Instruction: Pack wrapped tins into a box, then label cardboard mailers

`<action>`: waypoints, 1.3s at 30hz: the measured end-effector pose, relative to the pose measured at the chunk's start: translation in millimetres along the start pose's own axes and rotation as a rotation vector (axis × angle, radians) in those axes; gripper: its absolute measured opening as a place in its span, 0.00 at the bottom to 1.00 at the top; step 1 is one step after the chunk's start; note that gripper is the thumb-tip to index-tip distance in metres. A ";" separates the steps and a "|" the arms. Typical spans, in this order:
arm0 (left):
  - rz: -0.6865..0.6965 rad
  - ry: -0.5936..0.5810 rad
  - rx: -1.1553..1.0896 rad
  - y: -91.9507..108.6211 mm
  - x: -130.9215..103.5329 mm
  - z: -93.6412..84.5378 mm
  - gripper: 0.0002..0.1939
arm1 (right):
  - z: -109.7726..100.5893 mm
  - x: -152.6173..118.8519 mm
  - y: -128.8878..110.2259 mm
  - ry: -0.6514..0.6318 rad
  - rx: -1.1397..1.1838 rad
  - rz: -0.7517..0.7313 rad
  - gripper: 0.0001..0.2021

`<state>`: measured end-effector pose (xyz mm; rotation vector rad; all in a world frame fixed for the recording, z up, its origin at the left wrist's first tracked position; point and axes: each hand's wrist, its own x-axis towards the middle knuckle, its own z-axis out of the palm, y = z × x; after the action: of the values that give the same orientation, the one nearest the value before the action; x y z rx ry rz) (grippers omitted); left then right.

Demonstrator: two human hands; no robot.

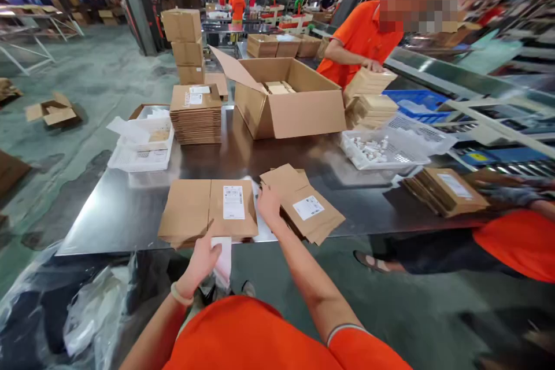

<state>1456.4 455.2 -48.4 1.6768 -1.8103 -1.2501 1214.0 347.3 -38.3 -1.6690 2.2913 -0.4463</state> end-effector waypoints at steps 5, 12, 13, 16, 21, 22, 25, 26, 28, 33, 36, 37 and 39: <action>-0.027 -0.002 0.443 2.8 4.2 -2.7 0.33 | 3.8 -44.3 -5.6 -0.083 0.075 0.037 0.11; 0.154 0.016 0.055 -8.6 3.0 -17.5 0.34 | 7.4 -33.3 -2.6 0.043 0.777 0.137 0.14; 0.173 -0.005 -0.031 -10.5 0.6 -17.4 0.35 | 1.6 -29.2 13.9 0.112 0.891 0.145 0.14; 0.149 -0.044 -0.244 -16.5 -9.9 -9.1 0.34 | -25.9 -21.1 84.5 0.447 1.016 0.300 0.17; 0.050 -0.089 -0.459 -15.3 -34.0 15.2 0.29 | -68.0 -39.5 171.6 0.580 0.686 0.599 0.24; 0.042 -0.099 -0.496 -12.2 -39.2 18.5 0.30 | -68.2 -50.7 170.3 0.548 0.581 0.580 0.26; -0.003 -0.095 -0.613 -1.3 -52.6 23.2 0.30 | -44.4 -97.7 131.0 0.220 0.522 0.238 0.24; -0.034 -0.076 -0.663 1.1 -55.4 23.3 0.30 | -29.8 -115.7 111.7 0.001 0.619 0.042 0.20; -0.115 -0.010 -0.800 1.3 -57.2 21.6 0.33 | 3.4 -149.5 75.0 -0.580 0.812 -0.322 0.18; -0.418 0.299 -1.100 -22.0 -45.9 13.4 0.32 | 58.9 -191.2 30.0 -0.818 0.969 -0.163 0.12; -0.526 0.258 -1.158 -30.3 -47.6 14.7 0.33 | 60.3 -187.3 17.4 -0.608 1.026 -0.029 0.18; -0.484 0.173 -1.156 -29.3 -50.6 16.8 0.37 | 57.7 -183.8 12.4 -0.549 1.037 0.005 0.21; -0.332 0.024 -1.074 -22.4 -56.4 22.2 0.45 | 51.2 -176.1 2.2 -0.492 1.055 0.035 0.18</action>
<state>1465.3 517.8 -61.9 1.3042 -0.5617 -1.8371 1284.8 511.4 -79.6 -1.0174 1.3102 -0.9015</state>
